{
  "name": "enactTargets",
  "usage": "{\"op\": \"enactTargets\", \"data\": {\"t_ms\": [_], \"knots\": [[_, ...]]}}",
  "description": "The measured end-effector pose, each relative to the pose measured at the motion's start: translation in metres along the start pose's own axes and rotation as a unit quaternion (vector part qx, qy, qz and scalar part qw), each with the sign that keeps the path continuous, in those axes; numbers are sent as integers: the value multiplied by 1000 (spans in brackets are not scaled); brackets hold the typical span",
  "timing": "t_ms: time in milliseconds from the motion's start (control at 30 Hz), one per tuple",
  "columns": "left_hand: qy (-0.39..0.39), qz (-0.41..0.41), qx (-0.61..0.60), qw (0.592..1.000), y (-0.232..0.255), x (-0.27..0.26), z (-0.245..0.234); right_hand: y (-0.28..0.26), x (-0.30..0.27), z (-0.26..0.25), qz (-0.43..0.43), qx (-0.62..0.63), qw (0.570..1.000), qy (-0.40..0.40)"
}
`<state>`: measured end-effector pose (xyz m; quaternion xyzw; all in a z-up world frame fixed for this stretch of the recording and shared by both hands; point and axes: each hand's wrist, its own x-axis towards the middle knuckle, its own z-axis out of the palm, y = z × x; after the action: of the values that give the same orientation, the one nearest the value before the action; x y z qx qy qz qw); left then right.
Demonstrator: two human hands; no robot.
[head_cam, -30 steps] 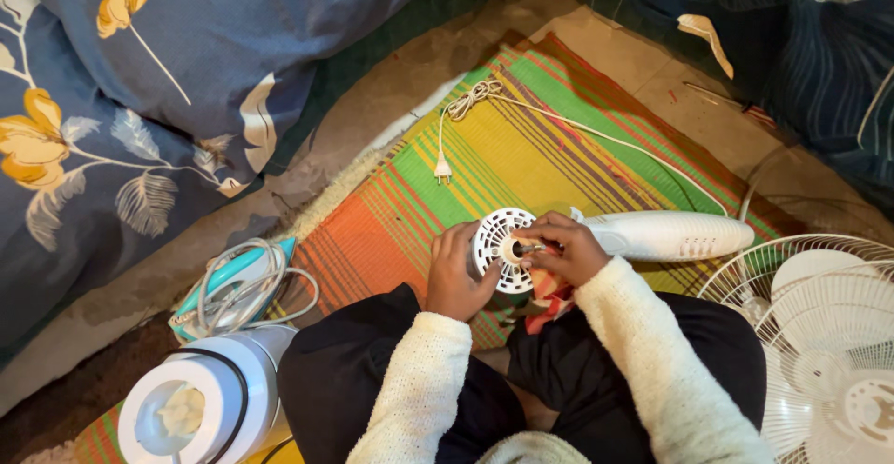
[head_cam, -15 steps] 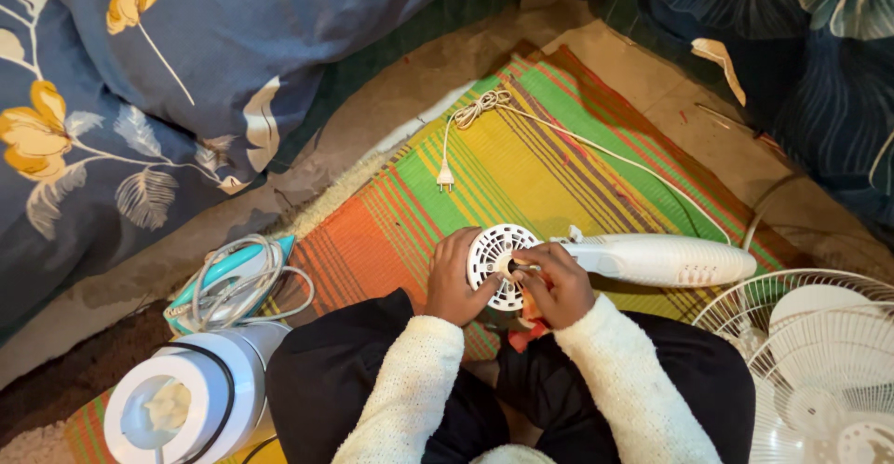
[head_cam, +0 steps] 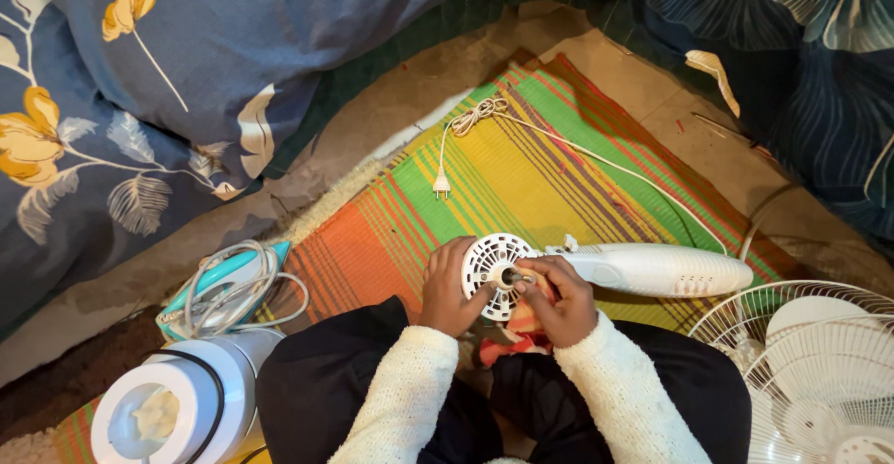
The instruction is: The person sits on a mat and assembles a white electric appliance, likely a fan or heater. They use a screwdriver to tighten screws on the motor housing, then attach a cylindrical white body to the motor assembly and secure it by hand.
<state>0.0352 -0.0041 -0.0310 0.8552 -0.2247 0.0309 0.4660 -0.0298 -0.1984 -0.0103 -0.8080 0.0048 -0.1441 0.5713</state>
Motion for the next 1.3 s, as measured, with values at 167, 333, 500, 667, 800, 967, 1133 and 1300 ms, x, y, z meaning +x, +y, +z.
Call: {"op": "enactTargets", "data": {"t_ms": [167, 333, 500, 667, 800, 967, 1133, 1300], "knots": [[0, -4, 1, 1000, 3, 0, -1, 12, 3, 12, 21, 0, 999, -28], [3, -6, 2, 1000, 4, -1, -1, 18, 2, 15, 9, -4, 1000, -28], [2, -3, 5, 1000, 4, -1, 0, 19, -5, 28, 17, 19, 999, 28], [-4, 5, 20, 1000, 3, -3, -2, 9, -8, 25, -81, -93, 992, 11], [-1, 10, 22, 1000, 2, -3, -1, -3, -5, 11, -42, -74, 994, -67], [-2, 10, 19, 1000, 1, -3, -2, 1, 3, -3, -41, -79, 992, -94], [-10, 0, 19, 1000, 4, -3, -2, 10, 4, 3, -21, -68, 996, -49], [-8, -3, 18, 1000, 5, -3, -3, 11, 1, 9, 5, -45, 998, -33]]}}
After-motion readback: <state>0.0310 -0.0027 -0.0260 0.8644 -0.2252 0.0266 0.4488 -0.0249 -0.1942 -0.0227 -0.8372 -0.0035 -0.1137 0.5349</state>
